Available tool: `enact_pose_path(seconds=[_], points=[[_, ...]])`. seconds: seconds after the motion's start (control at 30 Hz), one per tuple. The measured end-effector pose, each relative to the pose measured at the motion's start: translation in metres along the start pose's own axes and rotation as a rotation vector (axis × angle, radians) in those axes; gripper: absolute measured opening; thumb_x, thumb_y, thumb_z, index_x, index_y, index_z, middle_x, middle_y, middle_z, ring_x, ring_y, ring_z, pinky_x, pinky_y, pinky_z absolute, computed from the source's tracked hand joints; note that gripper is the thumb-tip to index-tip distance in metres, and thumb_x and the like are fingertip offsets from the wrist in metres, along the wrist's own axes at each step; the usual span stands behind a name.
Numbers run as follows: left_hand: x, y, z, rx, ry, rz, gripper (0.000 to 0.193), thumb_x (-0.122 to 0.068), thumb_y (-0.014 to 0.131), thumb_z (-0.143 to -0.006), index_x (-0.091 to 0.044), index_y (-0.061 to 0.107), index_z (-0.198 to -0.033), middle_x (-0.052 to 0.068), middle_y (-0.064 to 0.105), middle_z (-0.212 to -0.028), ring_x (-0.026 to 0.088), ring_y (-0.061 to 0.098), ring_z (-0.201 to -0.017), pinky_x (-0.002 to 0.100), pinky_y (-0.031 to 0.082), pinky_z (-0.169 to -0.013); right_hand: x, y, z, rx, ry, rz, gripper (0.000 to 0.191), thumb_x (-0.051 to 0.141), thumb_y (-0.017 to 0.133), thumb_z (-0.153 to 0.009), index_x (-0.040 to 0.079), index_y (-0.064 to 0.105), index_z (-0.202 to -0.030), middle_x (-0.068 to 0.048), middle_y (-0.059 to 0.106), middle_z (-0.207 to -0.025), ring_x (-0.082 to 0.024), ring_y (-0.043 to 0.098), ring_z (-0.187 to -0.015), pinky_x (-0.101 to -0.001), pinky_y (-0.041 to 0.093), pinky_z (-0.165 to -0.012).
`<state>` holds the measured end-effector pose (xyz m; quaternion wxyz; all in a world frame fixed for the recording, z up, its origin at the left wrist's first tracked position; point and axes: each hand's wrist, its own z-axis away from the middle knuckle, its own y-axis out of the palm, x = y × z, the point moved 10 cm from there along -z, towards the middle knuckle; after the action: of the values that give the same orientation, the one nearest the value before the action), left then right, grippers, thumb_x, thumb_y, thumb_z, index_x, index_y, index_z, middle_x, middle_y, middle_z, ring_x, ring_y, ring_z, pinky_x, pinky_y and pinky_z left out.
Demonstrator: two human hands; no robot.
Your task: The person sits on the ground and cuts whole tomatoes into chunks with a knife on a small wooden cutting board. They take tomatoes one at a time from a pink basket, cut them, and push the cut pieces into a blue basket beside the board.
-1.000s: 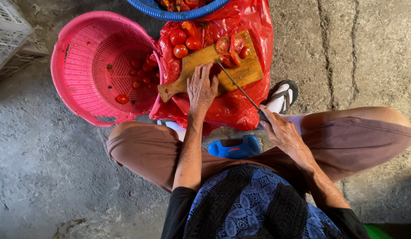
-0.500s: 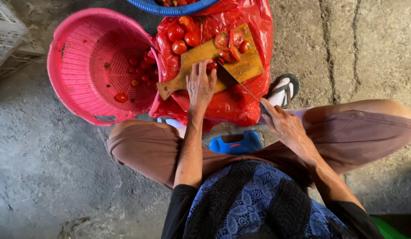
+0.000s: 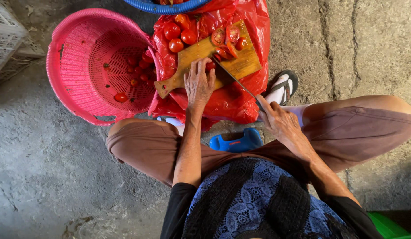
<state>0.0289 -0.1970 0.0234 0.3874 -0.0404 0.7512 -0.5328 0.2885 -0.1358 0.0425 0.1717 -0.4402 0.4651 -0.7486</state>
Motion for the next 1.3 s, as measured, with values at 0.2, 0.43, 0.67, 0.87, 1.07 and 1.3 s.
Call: enact_pose_path(seconds=[0.2, 0.43, 0.67, 0.87, 1.07, 1.3], points=[[-0.002, 0.000, 0.003, -0.040, 0.042, -0.068, 0.038, -0.024, 0.069, -0.094, -0.016, 0.057, -0.130, 0.010, 0.058, -0.131, 0.031, 0.063, -0.116, 0.055, 0.046, -0.093, 0.008, -0.002, -0.011, 0.006, -0.010, -0.071, 0.059, 0.023, 0.062, -0.100, 0.017, 0.042, -0.155, -0.017, 0.063, -0.091, -0.041, 0.065, -0.063, -0.0504, 0.053, -0.056], [0.000, 0.006, 0.006, 0.018, 0.016, -0.042, 0.047, -0.012, 0.063, -0.089, -0.015, 0.057, -0.135, 0.008, 0.059, -0.136, 0.029, 0.065, -0.119, 0.057, 0.046, -0.097, 0.006, -0.020, 0.022, 0.046, -0.008, -0.148, 0.061, 0.023, 0.063, -0.098, 0.016, 0.041, -0.154, -0.021, 0.066, -0.098, -0.043, 0.066, -0.069, -0.0511, 0.054, -0.057], [0.007, 0.005, 0.001, 0.015, -0.030, -0.020, 0.041, -0.021, 0.064, -0.098, -0.011, 0.055, -0.137, 0.013, 0.060, -0.132, 0.033, 0.065, -0.116, 0.059, 0.046, -0.097, 0.018, 0.008, -0.023, 0.069, -0.028, -0.210, 0.057, 0.020, 0.060, -0.101, 0.015, 0.041, -0.155, -0.022, 0.066, -0.099, -0.043, 0.067, -0.070, -0.0523, 0.054, -0.061], [0.009, 0.005, 0.001, -0.013, -0.021, -0.058, 0.042, -0.022, 0.064, -0.095, -0.010, 0.057, -0.135, 0.014, 0.061, -0.131, 0.035, 0.063, -0.117, 0.058, 0.047, -0.097, 0.014, 0.006, -0.010, 0.070, 0.004, -0.166, 0.057, 0.021, 0.062, -0.099, 0.018, 0.043, -0.153, -0.020, 0.067, -0.098, -0.044, 0.067, -0.073, -0.0527, 0.054, -0.062], [0.003, 0.006, 0.004, -0.020, 0.035, -0.072, 0.041, -0.021, 0.064, -0.094, -0.011, 0.060, -0.134, 0.013, 0.061, -0.133, 0.033, 0.063, -0.118, 0.057, 0.047, -0.096, 0.017, -0.002, -0.004, 0.032, -0.013, -0.186, 0.057, 0.020, 0.061, -0.099, 0.017, 0.043, -0.153, -0.021, 0.067, -0.101, -0.044, 0.068, -0.076, -0.0525, 0.054, -0.062], [0.002, -0.001, 0.001, -0.039, 0.017, -0.044, 0.032, -0.023, 0.063, -0.099, -0.014, 0.060, -0.130, 0.011, 0.062, -0.131, 0.033, 0.063, -0.119, 0.055, 0.048, -0.096, 0.030, 0.012, -0.046, -0.026, -0.085, -0.128, 0.056, 0.024, 0.062, -0.101, 0.016, 0.043, -0.153, -0.020, 0.066, -0.095, -0.043, 0.067, -0.071, -0.0521, 0.054, -0.058]])
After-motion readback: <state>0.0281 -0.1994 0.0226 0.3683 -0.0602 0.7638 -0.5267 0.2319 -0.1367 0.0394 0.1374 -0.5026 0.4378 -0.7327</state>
